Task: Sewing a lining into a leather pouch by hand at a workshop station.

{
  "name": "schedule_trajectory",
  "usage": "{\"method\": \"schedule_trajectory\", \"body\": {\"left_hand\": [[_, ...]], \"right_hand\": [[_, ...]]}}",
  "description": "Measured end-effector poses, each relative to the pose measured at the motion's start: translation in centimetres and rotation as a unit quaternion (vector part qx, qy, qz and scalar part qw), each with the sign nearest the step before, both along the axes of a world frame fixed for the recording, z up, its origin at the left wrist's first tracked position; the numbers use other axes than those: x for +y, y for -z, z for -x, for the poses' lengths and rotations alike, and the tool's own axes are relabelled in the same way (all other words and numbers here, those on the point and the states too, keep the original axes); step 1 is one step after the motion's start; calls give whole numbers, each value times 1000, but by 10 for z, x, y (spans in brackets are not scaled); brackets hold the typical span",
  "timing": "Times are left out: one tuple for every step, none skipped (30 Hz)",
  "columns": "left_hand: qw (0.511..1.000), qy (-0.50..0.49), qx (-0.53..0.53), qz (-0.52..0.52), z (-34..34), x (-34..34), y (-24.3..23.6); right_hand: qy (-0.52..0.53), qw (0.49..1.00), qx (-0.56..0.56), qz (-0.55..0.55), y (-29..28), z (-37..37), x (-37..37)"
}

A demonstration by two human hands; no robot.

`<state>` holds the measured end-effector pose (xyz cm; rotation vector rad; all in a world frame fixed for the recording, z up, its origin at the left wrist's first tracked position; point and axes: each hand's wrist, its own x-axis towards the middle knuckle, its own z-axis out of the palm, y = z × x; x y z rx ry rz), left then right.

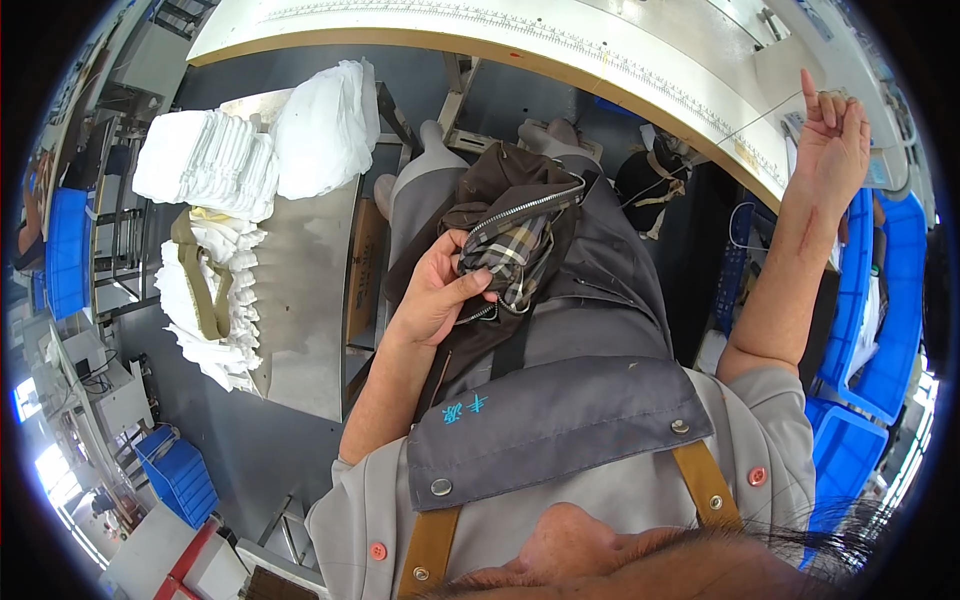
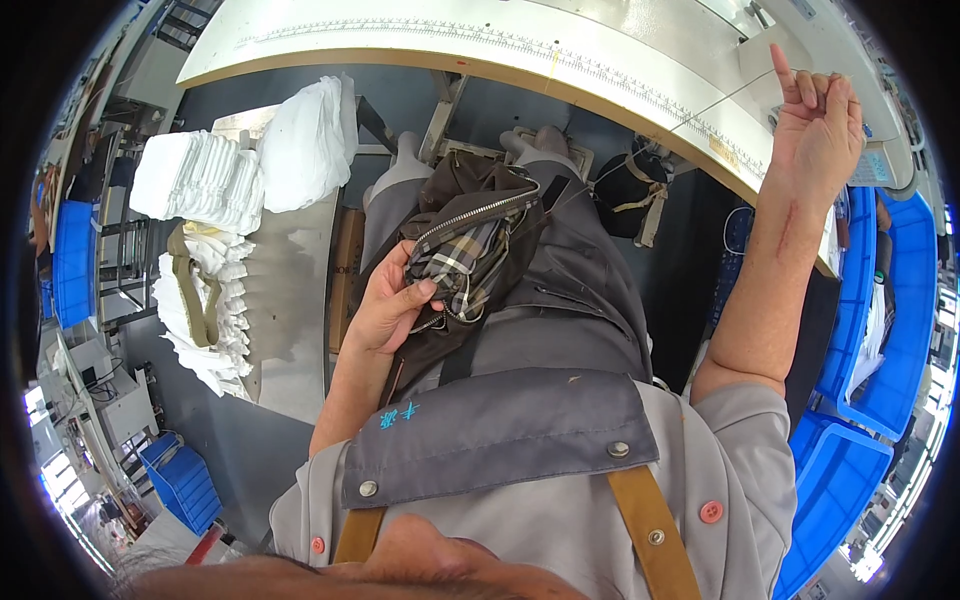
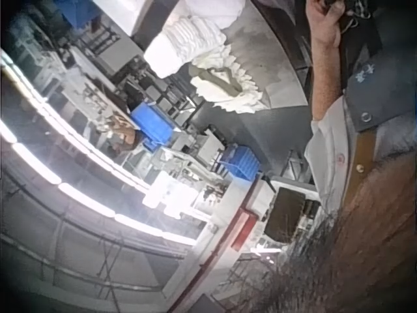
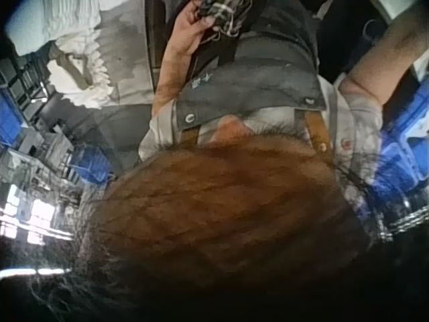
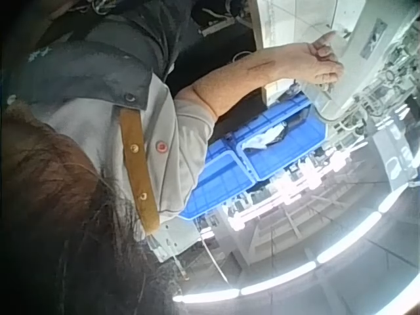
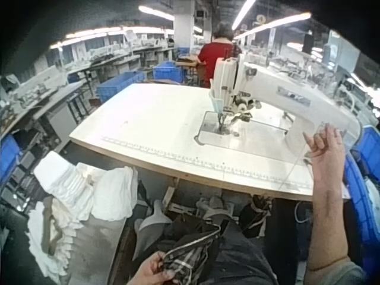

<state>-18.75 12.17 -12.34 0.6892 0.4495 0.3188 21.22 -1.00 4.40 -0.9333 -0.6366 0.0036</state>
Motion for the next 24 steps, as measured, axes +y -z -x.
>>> {"method": "schedule_trajectory", "body": {"left_hand": [[1000,2,-6,4,0,0,1],[1000,4,-8,4,-2,0,1],[1000,1,-7,2,-2,0,0],[1000,-1,-6,0,-3,0,-1],[1000,-12,2,-1,2,-2,-1],[1000,-10,2,3,2,-2,-3],[1000,-7,0,7,1,-1,-5],[1000,-5,0,7,0,-3,-9],[1000,-18,13,-16,-2,-5,-12],[998,-32,27,-39,-2,-8,-17],[998,-32,27,-39,-3,-10,-18],[997,-39,36,-54,-4,-10,-20],[995,-47,45,-70,-5,-11,-20],[995,-47,46,-71,-4,-11,-21],[995,-53,48,-69,-4,-12,-20],[995,-59,49,-67,-3,-12,-20],[995,-60,50,-67,-3,-13,-20],[995,-63,53,-60,-3,-13,-21],[995,-66,55,-52,-3,-13,-21],[995,-66,55,-52,-3,-13,-21],[995,-69,53,-51,-3,-13,-20],[995,-71,50,-50,-3,-13,-20],[995,-71,50,-50,-3,-13,-19],[995,-75,51,-51,-3,-13,-19]], "right_hand": [[24,1000,-15,11,0,4,0],[26,999,-18,11,3,11,0],[6,997,-50,54,10,22,1],[-13,992,-83,96,16,35,1],[-40,982,-85,162,29,54,9],[-54,967,-92,231,34,75,8],[-142,944,-85,284,38,94,3],[-230,907,-82,344,41,109,-3],[-263,880,-86,385,40,137,0],[-306,834,-153,433,40,149,1],[-337,785,-285,435,46,157,4],[-368,754,-352,415,56,164,6],[-399,733,-330,441,66,170,3],[-389,724,-362,440,76,173,3],[-379,713,-393,440,85,176,3],[-378,713,-392,441,90,180,4],[-334,737,-428,403,94,184,6],[-287,757,-461,364,97,188,8],[-287,757,-460,364,100,190,9],[-258,758,-482,356,102,193,9],[-227,759,-503,347,102,194,10],[-227,759,-502,347,101,196,11],[-205,756,-524,335,98,197,12],[-182,753,-544,322,95,197,13]]}}
